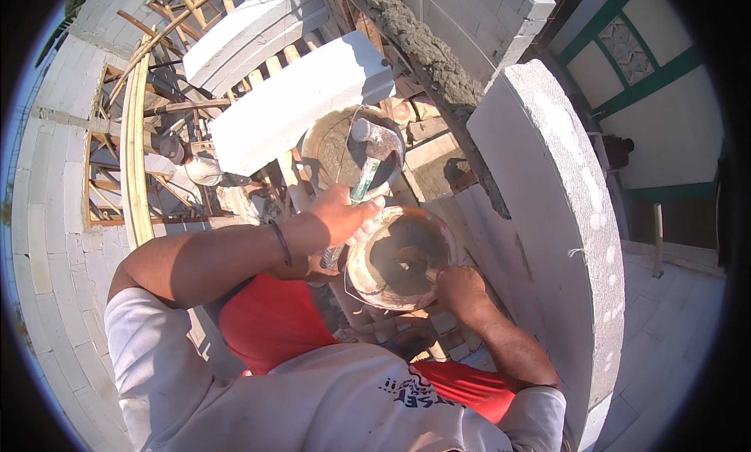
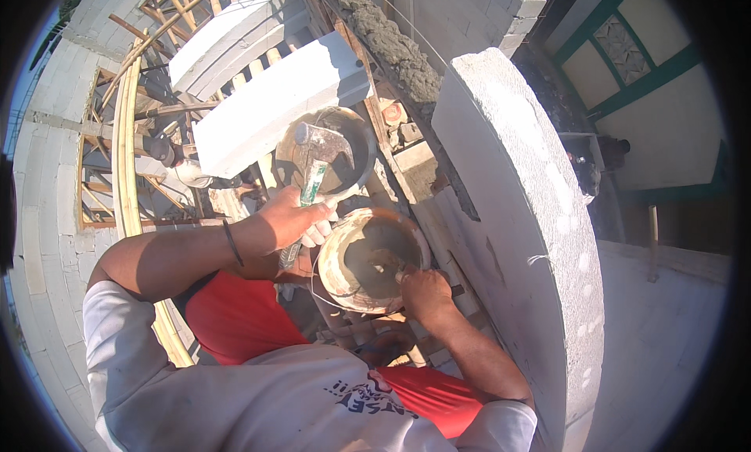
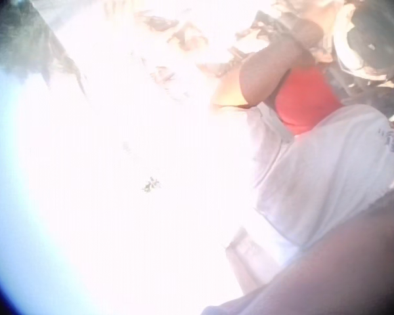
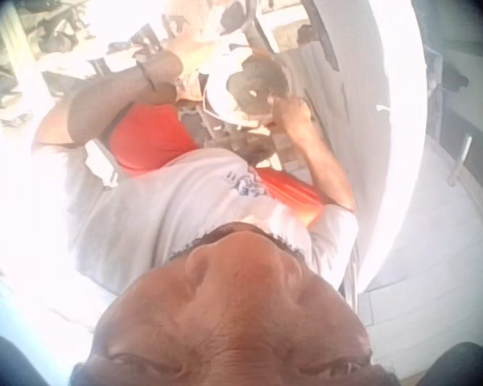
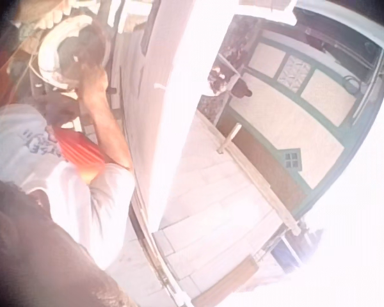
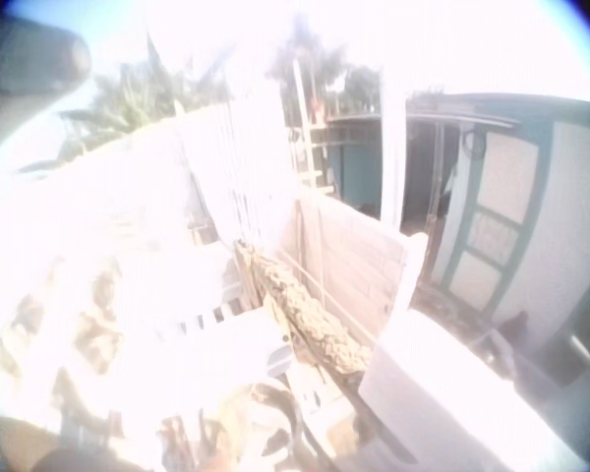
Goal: The person applies mortar to a lightweight concrete block using a trowel, positions the block on a wall, and then uses a hammer to tap it into place before sawing a piece off a different block.
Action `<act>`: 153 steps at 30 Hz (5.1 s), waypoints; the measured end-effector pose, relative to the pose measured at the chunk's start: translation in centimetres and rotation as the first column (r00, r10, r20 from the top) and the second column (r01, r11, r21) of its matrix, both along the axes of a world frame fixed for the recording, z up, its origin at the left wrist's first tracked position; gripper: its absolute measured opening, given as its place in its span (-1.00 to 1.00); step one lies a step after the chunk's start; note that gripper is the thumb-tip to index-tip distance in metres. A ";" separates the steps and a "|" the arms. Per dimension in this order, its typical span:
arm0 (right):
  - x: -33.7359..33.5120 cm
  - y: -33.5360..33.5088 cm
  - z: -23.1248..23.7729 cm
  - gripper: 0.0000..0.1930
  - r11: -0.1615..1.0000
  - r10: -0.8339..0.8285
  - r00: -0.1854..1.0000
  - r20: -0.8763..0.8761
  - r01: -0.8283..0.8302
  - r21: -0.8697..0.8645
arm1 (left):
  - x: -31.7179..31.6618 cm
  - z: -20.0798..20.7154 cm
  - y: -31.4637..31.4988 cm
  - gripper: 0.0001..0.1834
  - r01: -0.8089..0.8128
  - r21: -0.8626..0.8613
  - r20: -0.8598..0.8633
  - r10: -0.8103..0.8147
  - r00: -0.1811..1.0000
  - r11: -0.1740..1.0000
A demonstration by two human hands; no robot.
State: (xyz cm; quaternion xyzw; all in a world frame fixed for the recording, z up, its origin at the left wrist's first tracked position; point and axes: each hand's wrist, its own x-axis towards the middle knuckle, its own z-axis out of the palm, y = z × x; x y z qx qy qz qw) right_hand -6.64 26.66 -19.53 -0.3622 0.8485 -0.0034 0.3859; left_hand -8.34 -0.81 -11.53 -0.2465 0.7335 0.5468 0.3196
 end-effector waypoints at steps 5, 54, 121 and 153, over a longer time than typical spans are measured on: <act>0.7 3.3 -3.1 -0.62 0.947 -0.316 0.943 0.104 0.319 -0.020 | 6.1 -5.9 -0.1 -0.53 0.278 -0.263 0.150 -0.245 0.958 0.924; -2.7 -10.1 8.8 -0.53 0.258 -0.933 0.208 0.293 0.956 0.144 | 0.1 -5.8 7.8 -0.24 -0.641 0.289 0.696 0.304 0.651 0.712; 25.0 24.9 22.4 -0.68 -0.136 -0.661 -0.487 -0.571 0.826 -0.548 | 4.4 8.5 11.8 -0.58 0.630 0.223 0.433 -0.654 0.620 0.744; 17.9 40.1 15.8 -0.61 0.429 -0.635 0.204 -0.745 0.895 -0.121 | -20.1 8.5 5.3 -0.32 -0.380 0.544 0.026 0.437 0.899 0.748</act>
